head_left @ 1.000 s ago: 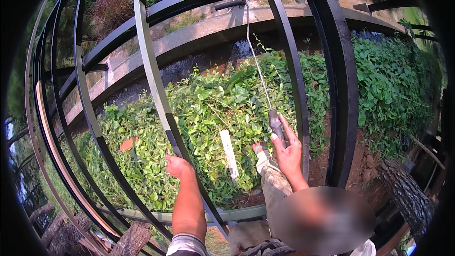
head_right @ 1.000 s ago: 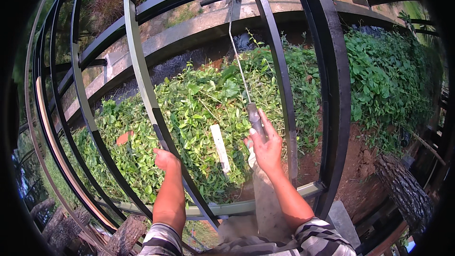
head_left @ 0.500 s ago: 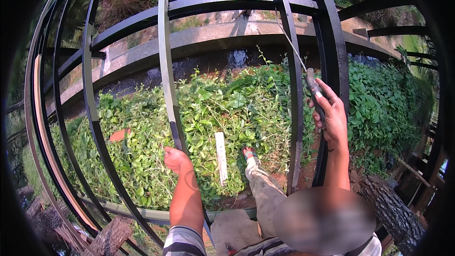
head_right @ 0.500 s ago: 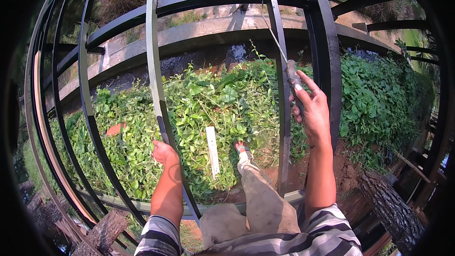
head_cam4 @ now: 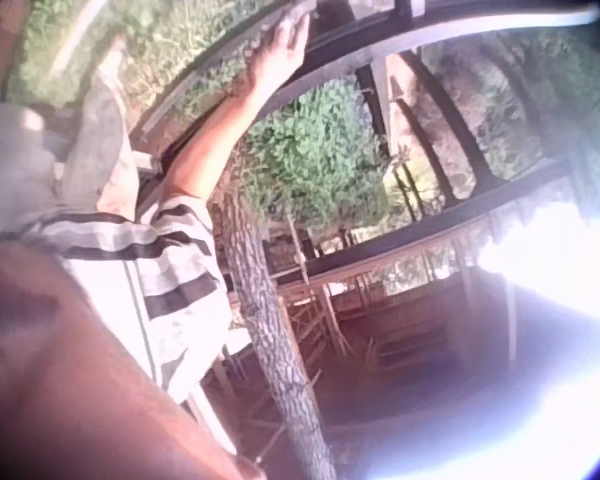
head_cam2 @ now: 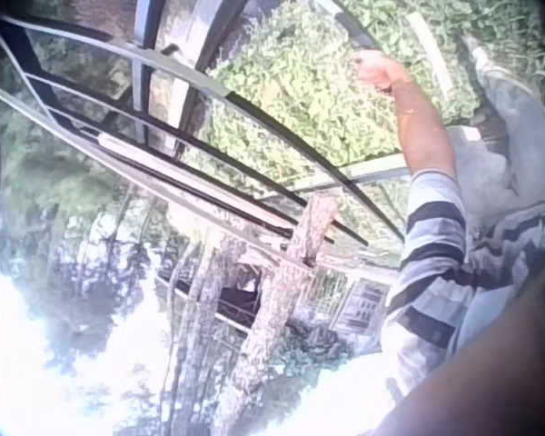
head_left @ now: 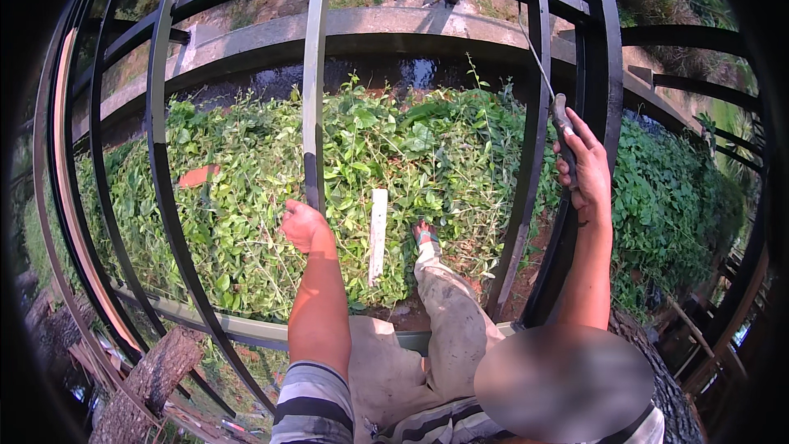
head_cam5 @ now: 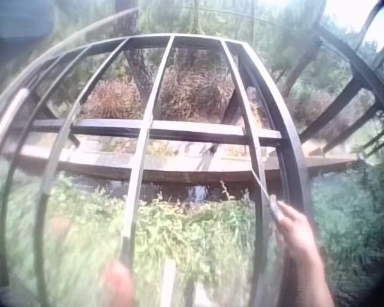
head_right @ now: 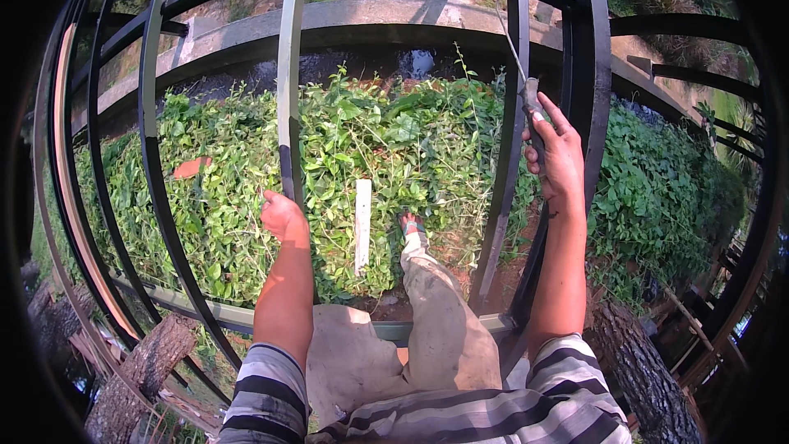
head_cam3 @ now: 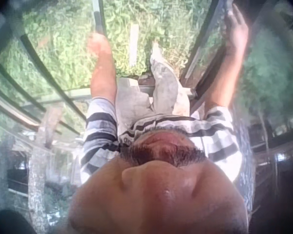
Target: The person paints a curved black metal frame while standing on a wooden board. They use a small brush and a container of black paint, working along the various beams of the structure.
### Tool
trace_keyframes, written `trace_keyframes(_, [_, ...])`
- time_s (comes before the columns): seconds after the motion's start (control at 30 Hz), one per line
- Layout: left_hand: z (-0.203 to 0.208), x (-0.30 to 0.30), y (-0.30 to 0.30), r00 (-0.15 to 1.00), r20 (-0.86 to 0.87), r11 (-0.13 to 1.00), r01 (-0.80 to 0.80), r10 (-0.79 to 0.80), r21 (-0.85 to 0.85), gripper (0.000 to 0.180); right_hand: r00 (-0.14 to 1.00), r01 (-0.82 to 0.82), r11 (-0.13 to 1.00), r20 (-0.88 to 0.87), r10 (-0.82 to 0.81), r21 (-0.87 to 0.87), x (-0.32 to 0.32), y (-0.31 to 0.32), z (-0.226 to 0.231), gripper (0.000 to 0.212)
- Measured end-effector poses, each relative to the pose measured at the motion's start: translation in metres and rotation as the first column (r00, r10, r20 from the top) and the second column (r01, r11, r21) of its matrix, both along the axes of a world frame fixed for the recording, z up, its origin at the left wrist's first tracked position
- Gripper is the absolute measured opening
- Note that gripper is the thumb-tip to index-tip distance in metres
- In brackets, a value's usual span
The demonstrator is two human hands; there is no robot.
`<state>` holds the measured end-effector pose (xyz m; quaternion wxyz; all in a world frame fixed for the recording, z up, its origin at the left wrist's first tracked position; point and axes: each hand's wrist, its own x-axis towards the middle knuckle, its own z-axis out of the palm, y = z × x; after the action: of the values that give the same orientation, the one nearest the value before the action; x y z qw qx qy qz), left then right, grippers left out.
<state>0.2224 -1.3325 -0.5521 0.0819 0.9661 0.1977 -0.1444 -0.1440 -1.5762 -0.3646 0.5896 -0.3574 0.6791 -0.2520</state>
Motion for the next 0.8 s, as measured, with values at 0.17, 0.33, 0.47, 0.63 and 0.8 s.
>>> trace_keyframes(0.17, [-0.001,-0.001,0.004,1.000,0.022,0.999,0.003,-0.004,0.036,0.053,0.994,-0.064,0.996,-0.098,0.058,-0.067,0.002,0.019,0.016,0.053])
trace_keyframes(0.33, [0.004,-0.005,-0.001,0.999,-0.010,0.999,-0.040,0.040,0.021,0.052,0.996,-0.083,0.995,-0.028,0.081,-0.051,0.013,0.008,-0.010,0.055])
trace_keyframes(0.47, [0.011,-0.006,-0.008,1.000,-0.015,0.999,-0.013,0.013,0.034,0.052,0.998,-0.044,0.998,-0.051,0.042,-0.054,0.022,0.023,-0.005,0.055])
trace_keyframes(0.63, [0.005,-0.007,-0.007,1.000,0.007,0.998,0.009,-0.009,0.054,0.053,0.999,-0.043,0.999,-0.017,0.043,-0.024,0.021,0.015,-0.021,0.054])
trace_keyframes(0.8, [0.004,-0.004,-0.005,1.000,0.005,0.999,0.013,-0.014,0.036,0.058,0.997,-0.041,0.999,-0.065,0.039,-0.034,0.019,0.017,-0.018,0.054])
